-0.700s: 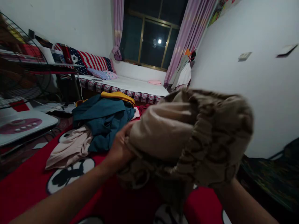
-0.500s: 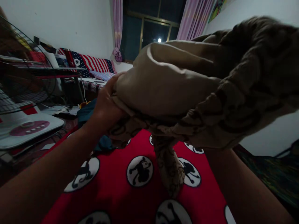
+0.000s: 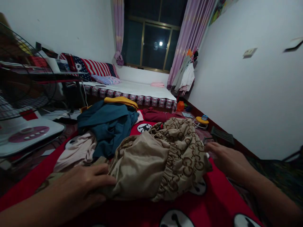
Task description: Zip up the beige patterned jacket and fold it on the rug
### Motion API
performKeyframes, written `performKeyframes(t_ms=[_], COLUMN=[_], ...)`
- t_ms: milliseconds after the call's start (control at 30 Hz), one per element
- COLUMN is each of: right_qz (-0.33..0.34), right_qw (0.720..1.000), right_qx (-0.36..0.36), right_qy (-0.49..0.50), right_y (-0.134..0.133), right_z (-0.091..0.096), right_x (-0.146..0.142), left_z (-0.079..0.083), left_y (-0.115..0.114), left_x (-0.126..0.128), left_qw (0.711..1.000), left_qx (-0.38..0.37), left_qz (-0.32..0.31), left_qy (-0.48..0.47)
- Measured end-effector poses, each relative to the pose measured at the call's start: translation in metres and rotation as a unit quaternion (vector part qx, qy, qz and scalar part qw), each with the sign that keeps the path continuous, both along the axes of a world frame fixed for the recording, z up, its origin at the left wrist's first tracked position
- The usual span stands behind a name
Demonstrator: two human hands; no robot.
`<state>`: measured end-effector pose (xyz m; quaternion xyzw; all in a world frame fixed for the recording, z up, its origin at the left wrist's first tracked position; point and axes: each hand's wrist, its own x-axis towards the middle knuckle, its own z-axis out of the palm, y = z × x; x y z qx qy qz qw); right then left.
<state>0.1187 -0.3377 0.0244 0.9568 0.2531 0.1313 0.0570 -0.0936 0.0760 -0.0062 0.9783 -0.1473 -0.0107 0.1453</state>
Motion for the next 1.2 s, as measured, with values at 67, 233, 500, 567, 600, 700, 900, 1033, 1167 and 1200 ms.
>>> performKeyframes(t_ms=[67,233,500,567,600,700,900,1033,1167,1200], right_qz=[0.076,0.361,0.345,0.370,0.362,0.274,0.085,0.032,0.034,0.034], right_qw=[0.993,0.913,0.895,0.856,0.850,0.887,0.991,0.991,0.971,0.957], right_qx=[0.083,0.117,0.025,0.063,0.116,0.301,0.049,0.072,0.224,0.277], right_qy=[-0.034,0.150,0.280,0.355,0.365,0.220,0.092,0.104,0.082,0.073], right_y=[0.033,0.122,0.135,0.131,0.133,0.155,0.185,0.172,0.151,0.145], right_z=[0.016,-0.023,-0.044,-0.015,-0.002,0.013,-0.030,-0.056,-0.057,-0.053], right_x=[-0.025,-0.094,-0.086,-0.065,-0.051,-0.002,0.073,0.082,0.085,0.088], left_z=[0.014,0.032,0.043,0.039,0.036,0.022,-0.022,-0.049,-0.072,-0.076], left_y=[-0.015,-0.050,-0.063,-0.056,-0.051,-0.037,-0.016,-0.034,-0.063,-0.069], left_x=[-0.003,-0.002,-0.002,-0.004,-0.002,0.024,0.100,0.108,0.101,0.100], left_qw=[0.998,0.965,0.941,0.947,0.950,0.949,0.886,0.881,0.880,0.875], left_qx=[-0.034,-0.214,-0.330,-0.306,-0.294,-0.309,-0.421,-0.455,-0.464,-0.476], left_qz=[-0.049,-0.081,-0.076,-0.076,-0.070,0.010,0.190,0.106,0.037,0.030], left_qy=[-0.024,-0.126,-0.004,0.059,0.079,0.055,-0.039,0.080,0.092,0.080])
